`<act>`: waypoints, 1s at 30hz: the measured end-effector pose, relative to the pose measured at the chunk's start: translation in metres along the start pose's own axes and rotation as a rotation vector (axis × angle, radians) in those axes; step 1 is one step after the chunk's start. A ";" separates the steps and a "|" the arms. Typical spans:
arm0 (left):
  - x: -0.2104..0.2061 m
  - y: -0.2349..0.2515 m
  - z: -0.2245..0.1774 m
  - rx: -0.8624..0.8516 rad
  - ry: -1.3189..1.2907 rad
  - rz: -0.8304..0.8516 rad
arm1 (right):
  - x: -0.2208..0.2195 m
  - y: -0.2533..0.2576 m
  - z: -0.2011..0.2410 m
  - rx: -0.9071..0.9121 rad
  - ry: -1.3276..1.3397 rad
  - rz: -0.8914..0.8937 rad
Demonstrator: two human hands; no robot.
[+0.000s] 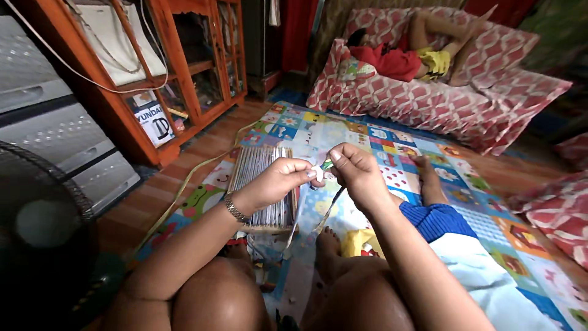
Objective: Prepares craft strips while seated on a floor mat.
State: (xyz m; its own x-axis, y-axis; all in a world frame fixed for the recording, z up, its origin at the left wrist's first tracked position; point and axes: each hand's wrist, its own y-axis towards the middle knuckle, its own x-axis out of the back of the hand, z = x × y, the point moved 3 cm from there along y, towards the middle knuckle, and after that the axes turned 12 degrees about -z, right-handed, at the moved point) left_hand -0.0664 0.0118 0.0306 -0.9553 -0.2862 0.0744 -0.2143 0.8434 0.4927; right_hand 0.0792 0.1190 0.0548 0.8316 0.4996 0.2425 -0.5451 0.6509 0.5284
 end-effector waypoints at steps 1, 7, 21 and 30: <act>0.002 -0.001 -0.001 0.023 -0.033 -0.019 | 0.003 0.001 -0.002 -0.004 0.012 -0.017; 0.010 -0.003 -0.009 0.040 -0.114 -0.203 | 0.010 0.003 -0.006 -0.054 0.006 0.021; 0.007 -0.001 -0.006 -0.030 0.001 -0.188 | -0.007 -0.003 -0.004 -0.174 0.250 0.196; -0.003 0.003 0.000 -0.034 -0.201 -0.402 | -0.023 -0.008 -0.002 -0.096 0.239 -0.022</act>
State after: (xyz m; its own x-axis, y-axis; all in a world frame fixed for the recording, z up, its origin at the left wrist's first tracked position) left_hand -0.0640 0.0151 0.0319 -0.8186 -0.4917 -0.2968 -0.5732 0.6669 0.4761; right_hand 0.0640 0.1039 0.0432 0.8008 0.5983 0.0270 -0.5444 0.7084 0.4492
